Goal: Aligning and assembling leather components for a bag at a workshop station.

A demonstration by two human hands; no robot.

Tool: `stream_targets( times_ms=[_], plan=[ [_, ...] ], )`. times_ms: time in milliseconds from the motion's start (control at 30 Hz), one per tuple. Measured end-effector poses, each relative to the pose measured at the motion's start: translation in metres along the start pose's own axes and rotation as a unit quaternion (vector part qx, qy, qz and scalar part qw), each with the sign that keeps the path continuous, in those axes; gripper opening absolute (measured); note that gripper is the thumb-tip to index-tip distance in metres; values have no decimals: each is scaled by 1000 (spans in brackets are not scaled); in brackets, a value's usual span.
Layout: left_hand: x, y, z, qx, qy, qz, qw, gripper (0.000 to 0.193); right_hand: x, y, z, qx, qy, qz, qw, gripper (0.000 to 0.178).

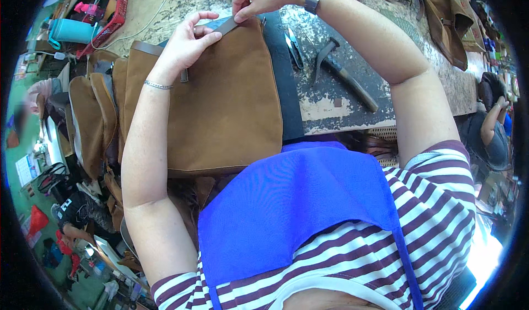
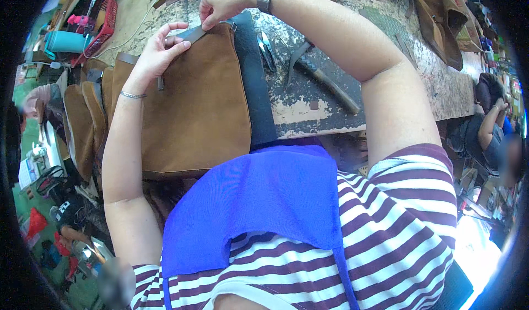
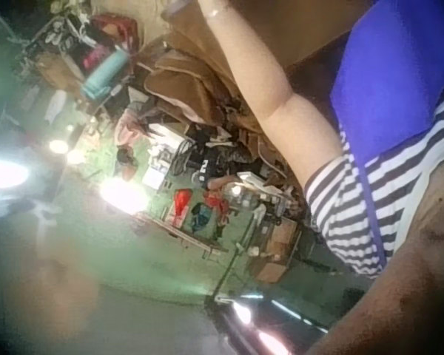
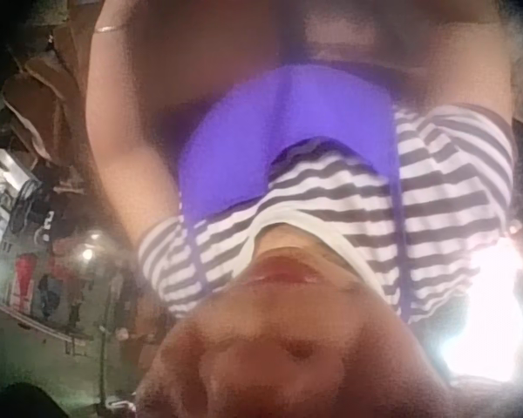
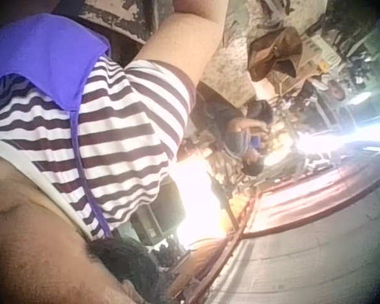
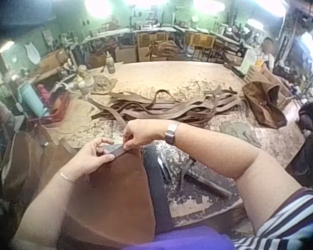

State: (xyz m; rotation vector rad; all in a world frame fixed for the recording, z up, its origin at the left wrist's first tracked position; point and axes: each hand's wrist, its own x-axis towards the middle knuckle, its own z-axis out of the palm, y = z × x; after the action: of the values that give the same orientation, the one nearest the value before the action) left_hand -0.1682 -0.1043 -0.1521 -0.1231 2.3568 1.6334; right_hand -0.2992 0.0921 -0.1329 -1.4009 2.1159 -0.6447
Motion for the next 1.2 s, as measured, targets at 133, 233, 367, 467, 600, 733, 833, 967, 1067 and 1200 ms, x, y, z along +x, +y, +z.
stream_targets(
  times_ms=[133,233,367,467,600,733,833,967,1067,1200],
  plan=[
    [-1,6,3,-1,3,-9,1000,37,4,10,4,1,-24,0,1000,28],
    [-2,10,2,-3,-9,-17,1000,35,4,16,7,27,-39,3,999,29],
    [2,5,0,1,-16,-10,1000,35,4,17,7,42,-41,5,998,29],
    [5,5,0,11,-30,-16,999,38,3,15,8,40,-37,-2,999,28],
    [5,12,18,47,29,-3,998,44,-1,11,7,65,-49,33,996,26],
    [9,6,13,1,-5,-7,1000,46,-3,17,8,61,-32,-12,998,25],
    [12,5,4,-23,-31,-20,999,48,-4,13,7,74,-54,22,996,26],
    [11,14,7,-6,-39,-50,998,47,-9,16,8,97,-42,31,994,26],
    [8,13,11,-18,5,-58,998,46,-7,13,10,102,-44,32,993,25],
    [11,8,13,-9,-4,-18,1000,46,-10,13,10,110,-38,41,992,23]
  ],
)
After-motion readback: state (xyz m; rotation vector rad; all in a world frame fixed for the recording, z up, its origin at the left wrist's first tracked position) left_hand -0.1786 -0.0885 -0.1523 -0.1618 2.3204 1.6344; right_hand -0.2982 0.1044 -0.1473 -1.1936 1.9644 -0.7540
